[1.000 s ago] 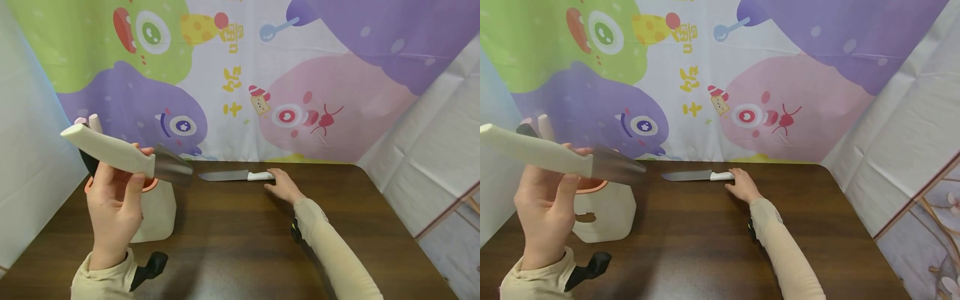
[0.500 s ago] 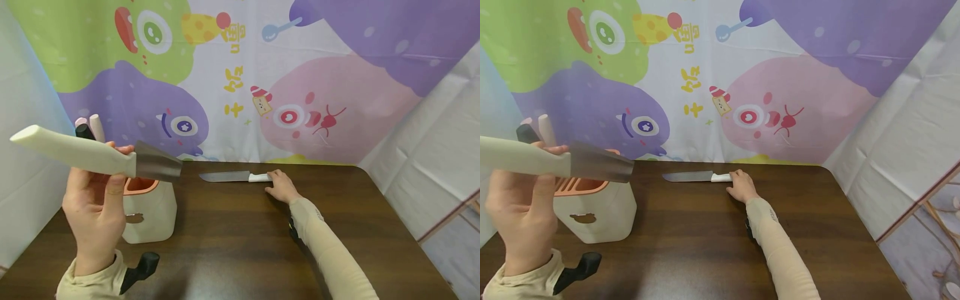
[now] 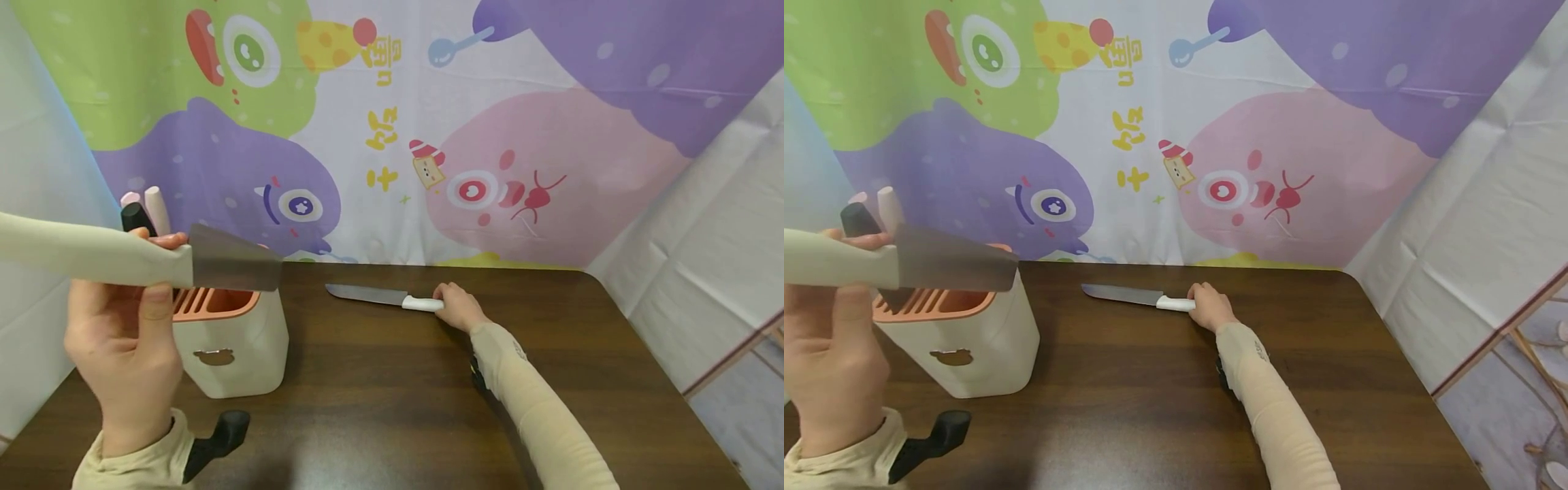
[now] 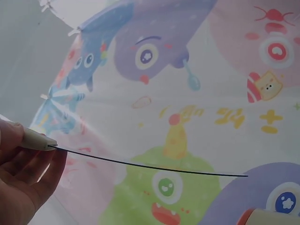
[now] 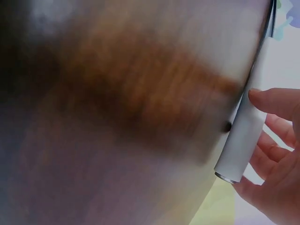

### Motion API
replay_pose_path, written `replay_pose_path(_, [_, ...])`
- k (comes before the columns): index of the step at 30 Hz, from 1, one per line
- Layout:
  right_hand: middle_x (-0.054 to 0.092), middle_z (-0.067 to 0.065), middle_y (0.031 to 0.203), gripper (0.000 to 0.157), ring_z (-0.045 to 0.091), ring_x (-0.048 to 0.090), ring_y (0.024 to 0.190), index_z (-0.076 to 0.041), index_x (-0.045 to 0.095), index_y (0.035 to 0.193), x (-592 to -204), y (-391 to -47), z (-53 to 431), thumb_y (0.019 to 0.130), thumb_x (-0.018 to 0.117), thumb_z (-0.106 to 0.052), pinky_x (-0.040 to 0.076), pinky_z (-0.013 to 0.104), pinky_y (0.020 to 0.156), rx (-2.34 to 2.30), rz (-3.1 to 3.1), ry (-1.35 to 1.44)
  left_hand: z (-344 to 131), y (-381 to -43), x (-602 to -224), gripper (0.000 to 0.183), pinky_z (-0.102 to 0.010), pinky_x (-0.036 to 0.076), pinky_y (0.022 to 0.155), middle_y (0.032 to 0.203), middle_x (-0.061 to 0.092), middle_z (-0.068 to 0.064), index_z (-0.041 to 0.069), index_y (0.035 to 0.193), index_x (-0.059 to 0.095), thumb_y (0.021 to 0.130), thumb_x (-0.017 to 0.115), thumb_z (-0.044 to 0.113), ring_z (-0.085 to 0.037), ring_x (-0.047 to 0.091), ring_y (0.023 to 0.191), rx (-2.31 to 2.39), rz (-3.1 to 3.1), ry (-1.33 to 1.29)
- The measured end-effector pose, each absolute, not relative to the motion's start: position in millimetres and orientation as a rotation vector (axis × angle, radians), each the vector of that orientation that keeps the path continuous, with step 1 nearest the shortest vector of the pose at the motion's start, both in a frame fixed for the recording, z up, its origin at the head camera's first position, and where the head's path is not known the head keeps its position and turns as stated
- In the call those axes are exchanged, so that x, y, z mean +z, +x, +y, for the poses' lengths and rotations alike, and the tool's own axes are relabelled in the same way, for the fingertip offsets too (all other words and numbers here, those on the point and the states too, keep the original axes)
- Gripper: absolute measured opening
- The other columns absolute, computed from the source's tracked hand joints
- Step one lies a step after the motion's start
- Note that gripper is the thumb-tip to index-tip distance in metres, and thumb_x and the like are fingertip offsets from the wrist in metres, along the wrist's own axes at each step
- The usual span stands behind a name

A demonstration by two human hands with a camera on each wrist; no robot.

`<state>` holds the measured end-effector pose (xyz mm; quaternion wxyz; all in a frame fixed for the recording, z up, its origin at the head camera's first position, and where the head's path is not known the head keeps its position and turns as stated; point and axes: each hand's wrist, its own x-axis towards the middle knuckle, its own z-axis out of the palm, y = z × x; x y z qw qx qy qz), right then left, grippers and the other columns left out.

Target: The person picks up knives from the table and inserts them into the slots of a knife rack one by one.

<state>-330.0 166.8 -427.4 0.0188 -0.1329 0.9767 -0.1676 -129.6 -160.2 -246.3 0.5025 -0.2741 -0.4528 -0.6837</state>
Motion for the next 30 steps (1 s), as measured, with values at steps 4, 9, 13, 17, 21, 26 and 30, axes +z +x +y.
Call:
replay_pose_path(4, [0.057, 0.010, 0.101, 0.025, 0.024, 0.055, 0.091, -0.005, 0.058, 0.106, -429.3, -329.9, 166.5, 0.082, 0.062, -0.010, 0.047, 0.040, 0.080, -0.550, 3.009, -0.414, -166.5, -131.1, -247.9, 0.034, -0.035, 0.045, 0.092, 0.095, 0.061, -0.028, -0.020, 0.107, 0.050, 0.078, 0.063, -0.008, -0.034, 0.061, 0.094, -1.627, -1.098, -0.648])
replay_pose_path(9, [0.059, 0.013, 0.106, 0.029, 0.027, 0.056, 0.097, -0.003, 0.062, 0.109, -429.8, -329.7, 166.4, 0.081, 0.063, -0.011, 0.047, 0.040, 0.084, -0.511, 3.008, -0.435, -172.3, -132.2, -248.0, 0.034, -0.035, 0.046, 0.091, 0.095, 0.060, -0.028, -0.020, 0.106, 0.050, 0.077, 0.064, -0.008, -0.035, 0.061, 0.095, -1.626, -1.062, -0.646])
replay_pose_path(13, [0.060, 0.013, 0.109, 0.029, 0.028, 0.057, 0.099, -0.003, 0.063, 0.109, -429.4, -329.4, 167.5, 0.081, 0.064, -0.012, 0.047, 0.040, 0.085, -0.502, 3.006, -0.439, -174.0, -131.7, -245.8, 0.036, -0.037, 0.046, 0.090, 0.095, 0.060, -0.029, -0.019, 0.104, 0.051, 0.076, 0.067, -0.004, -0.035, 0.061, 0.093, -1.597, -1.020, -0.601])
replay_pose_path(17, [0.061, 0.011, 0.108, 0.029, 0.026, 0.058, 0.097, -0.005, 0.064, 0.107, -429.2, -327.2, 168.3, 0.080, 0.067, -0.015, 0.047, 0.039, 0.083, -0.529, 2.987, -0.438, -175.1, -129.9, -245.0, 0.037, -0.039, 0.046, 0.091, 0.093, 0.060, -0.029, -0.018, 0.101, 0.051, 0.074, 0.070, -0.002, -0.035, 0.061, 0.090, -1.588, -0.966, -0.545])
replay_pose_path(21, [0.064, 0.007, 0.103, 0.029, 0.022, 0.059, 0.091, -0.008, 0.065, 0.104, -430.7, -324.5, 169.4, 0.077, 0.069, -0.019, 0.048, 0.039, 0.079, -0.574, 2.972, -0.421, -177.1, -128.5, -244.9, 0.031, -0.038, 0.046, 0.091, 0.092, 0.060, -0.028, -0.018, 0.101, 0.051, 0.076, 0.065, -0.007, -0.035, 0.062, 0.090, -1.564, -0.965, -0.484])
replay_pose_path(26, [0.066, 0.003, 0.097, 0.028, 0.018, 0.059, 0.085, -0.011, 0.066, 0.100, -433.1, -321.1, 170.9, 0.075, 0.071, -0.022, 0.048, 0.037, 0.077, -0.622, 2.970, -0.407, -179.8, -127.2, -244.7, 0.025, -0.037, 0.045, 0.090, 0.091, 0.061, -0.027, -0.017, 0.102, 0.051, 0.079, 0.059, -0.010, -0.034, 0.062, 0.090, -1.535, -0.989, -0.420])
replay_pose_path(30, [0.066, 0.002, 0.095, 0.028, 0.017, 0.059, 0.084, -0.012, 0.066, 0.099, -433.8, -318.3, 172.3, 0.073, 0.072, -0.022, 0.048, 0.036, 0.076, -0.667, 2.973, -0.398, -181.3, -125.7, -245.3, 0.027, -0.037, 0.044, 0.092, 0.093, 0.061, -0.026, -0.016, 0.103, 0.052, 0.079, 0.062, -0.007, -0.033, 0.062, 0.092, -1.526, -1.013, -0.395])
